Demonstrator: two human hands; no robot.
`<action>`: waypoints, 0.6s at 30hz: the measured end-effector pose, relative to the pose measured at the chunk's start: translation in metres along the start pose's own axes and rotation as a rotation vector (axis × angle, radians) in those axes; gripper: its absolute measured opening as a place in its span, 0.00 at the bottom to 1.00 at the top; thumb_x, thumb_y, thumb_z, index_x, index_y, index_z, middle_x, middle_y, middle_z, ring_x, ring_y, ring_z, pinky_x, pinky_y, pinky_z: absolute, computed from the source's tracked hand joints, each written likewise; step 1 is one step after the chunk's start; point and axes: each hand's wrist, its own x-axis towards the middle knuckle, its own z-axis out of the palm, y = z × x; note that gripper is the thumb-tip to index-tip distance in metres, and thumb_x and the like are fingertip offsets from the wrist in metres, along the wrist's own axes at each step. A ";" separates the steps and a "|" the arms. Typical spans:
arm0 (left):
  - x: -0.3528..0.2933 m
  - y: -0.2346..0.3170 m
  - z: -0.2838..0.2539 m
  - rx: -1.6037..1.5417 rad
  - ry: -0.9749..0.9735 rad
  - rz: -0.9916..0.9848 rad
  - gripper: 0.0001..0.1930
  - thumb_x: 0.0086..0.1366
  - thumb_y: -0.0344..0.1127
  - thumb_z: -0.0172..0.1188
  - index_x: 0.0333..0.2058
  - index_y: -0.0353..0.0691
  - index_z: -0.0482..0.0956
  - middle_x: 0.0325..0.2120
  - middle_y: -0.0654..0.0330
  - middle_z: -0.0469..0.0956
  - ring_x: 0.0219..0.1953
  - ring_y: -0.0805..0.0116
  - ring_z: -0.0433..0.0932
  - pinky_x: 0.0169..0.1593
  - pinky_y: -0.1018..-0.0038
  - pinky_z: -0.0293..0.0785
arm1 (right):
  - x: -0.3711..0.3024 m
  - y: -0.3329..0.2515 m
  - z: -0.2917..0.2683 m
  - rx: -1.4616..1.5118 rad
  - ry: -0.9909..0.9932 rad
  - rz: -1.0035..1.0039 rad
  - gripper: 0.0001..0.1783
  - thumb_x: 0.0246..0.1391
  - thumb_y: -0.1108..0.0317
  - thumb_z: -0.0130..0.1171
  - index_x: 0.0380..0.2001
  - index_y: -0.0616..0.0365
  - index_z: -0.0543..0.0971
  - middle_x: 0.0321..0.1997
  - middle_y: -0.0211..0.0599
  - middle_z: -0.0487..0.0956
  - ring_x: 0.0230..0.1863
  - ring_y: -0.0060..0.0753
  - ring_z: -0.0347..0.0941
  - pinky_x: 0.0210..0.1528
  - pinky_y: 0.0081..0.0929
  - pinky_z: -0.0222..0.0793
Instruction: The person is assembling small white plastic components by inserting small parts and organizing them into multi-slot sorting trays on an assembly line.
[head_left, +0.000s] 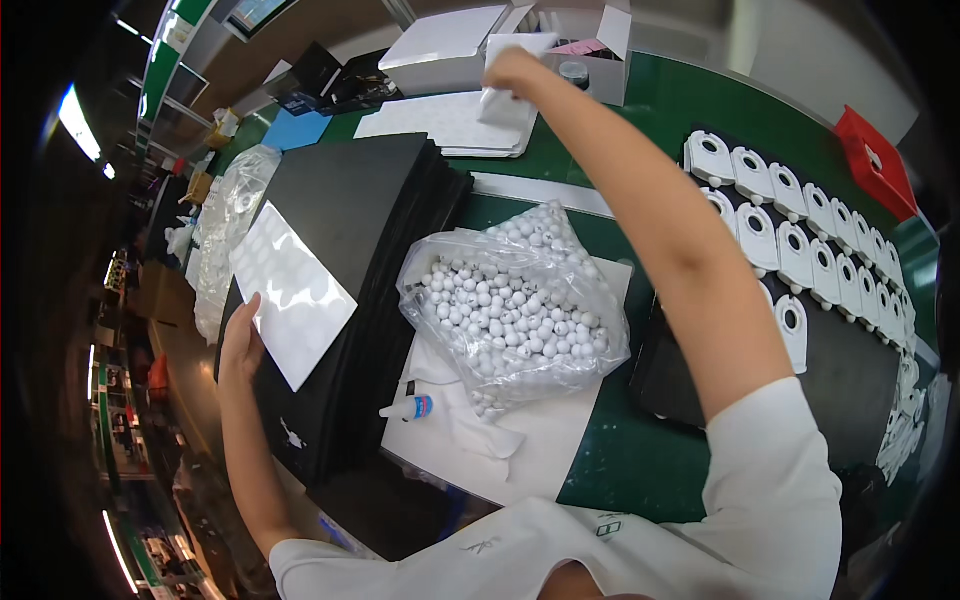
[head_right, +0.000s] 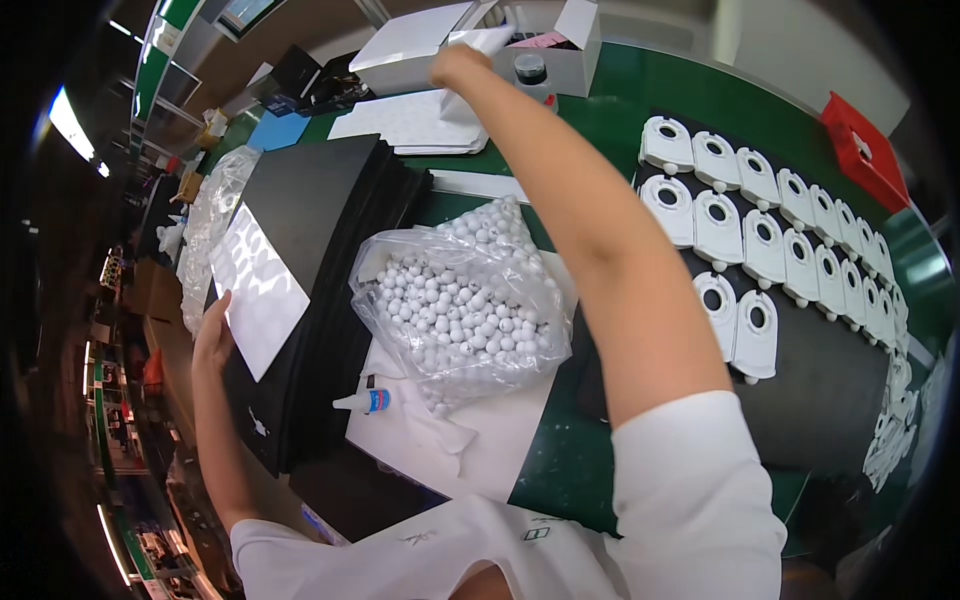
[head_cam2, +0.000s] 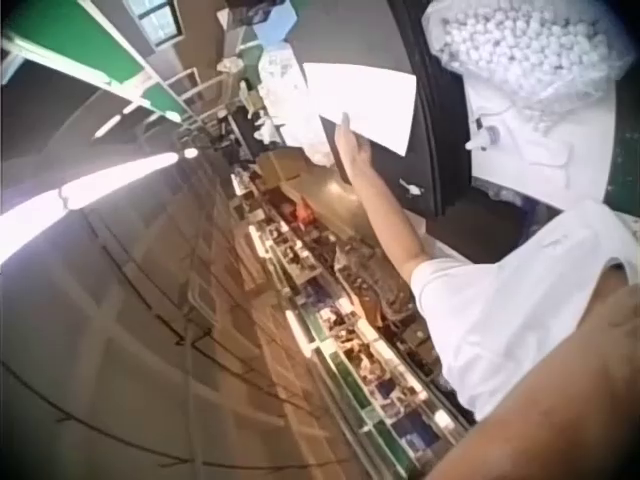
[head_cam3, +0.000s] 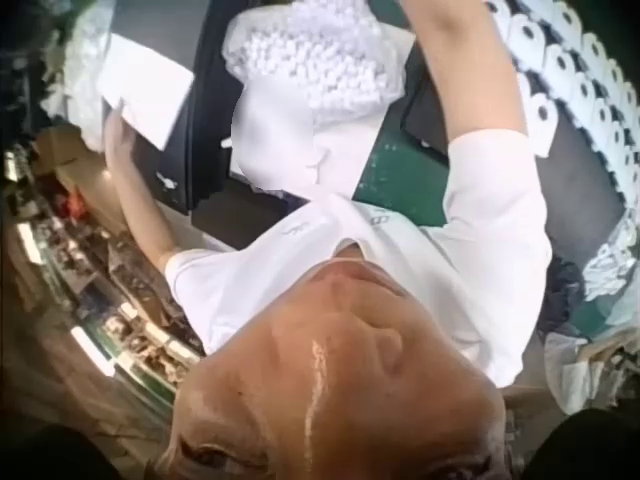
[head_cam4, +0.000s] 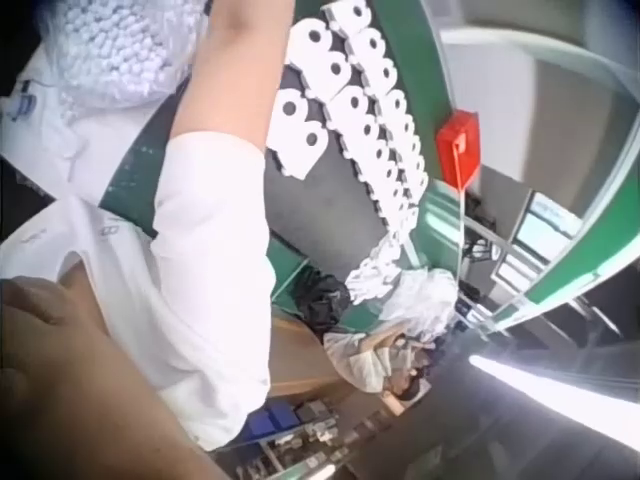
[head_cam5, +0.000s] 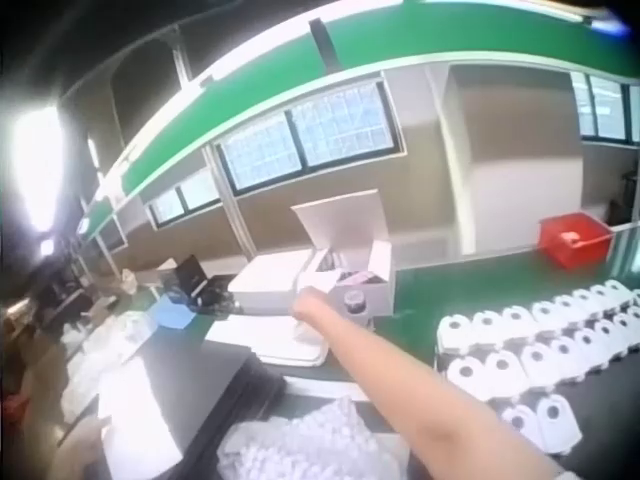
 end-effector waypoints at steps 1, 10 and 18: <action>0.005 0.004 0.012 0.006 -0.026 -0.002 0.20 0.63 0.39 0.50 0.49 0.31 0.65 0.43 0.55 0.73 0.42 0.64 0.74 0.49 0.71 0.70 | 0.009 0.002 -0.021 -0.012 0.063 -0.155 0.16 0.36 0.60 0.60 0.23 0.65 0.79 0.23 0.46 0.77 0.19 0.35 0.73 0.22 0.31 0.71; 0.012 0.014 0.025 -0.387 -0.062 -0.113 0.35 0.64 0.59 0.37 0.53 0.29 0.58 0.50 0.47 0.67 0.51 0.55 0.69 0.55 0.63 0.65 | -0.075 -0.159 -0.118 0.743 -0.270 -0.581 0.20 0.42 0.50 0.62 0.31 0.55 0.82 0.33 0.36 0.78 0.37 0.30 0.72 0.37 0.24 0.71; 0.003 0.017 0.034 -0.627 -0.121 -0.082 0.42 0.61 0.65 0.35 0.56 0.26 0.54 0.53 0.46 0.65 0.54 0.54 0.66 0.57 0.62 0.62 | -0.118 -0.173 0.007 0.972 -1.028 -0.494 0.15 0.46 0.57 0.61 0.29 0.59 0.82 0.31 0.32 0.79 0.32 0.22 0.71 0.35 0.21 0.69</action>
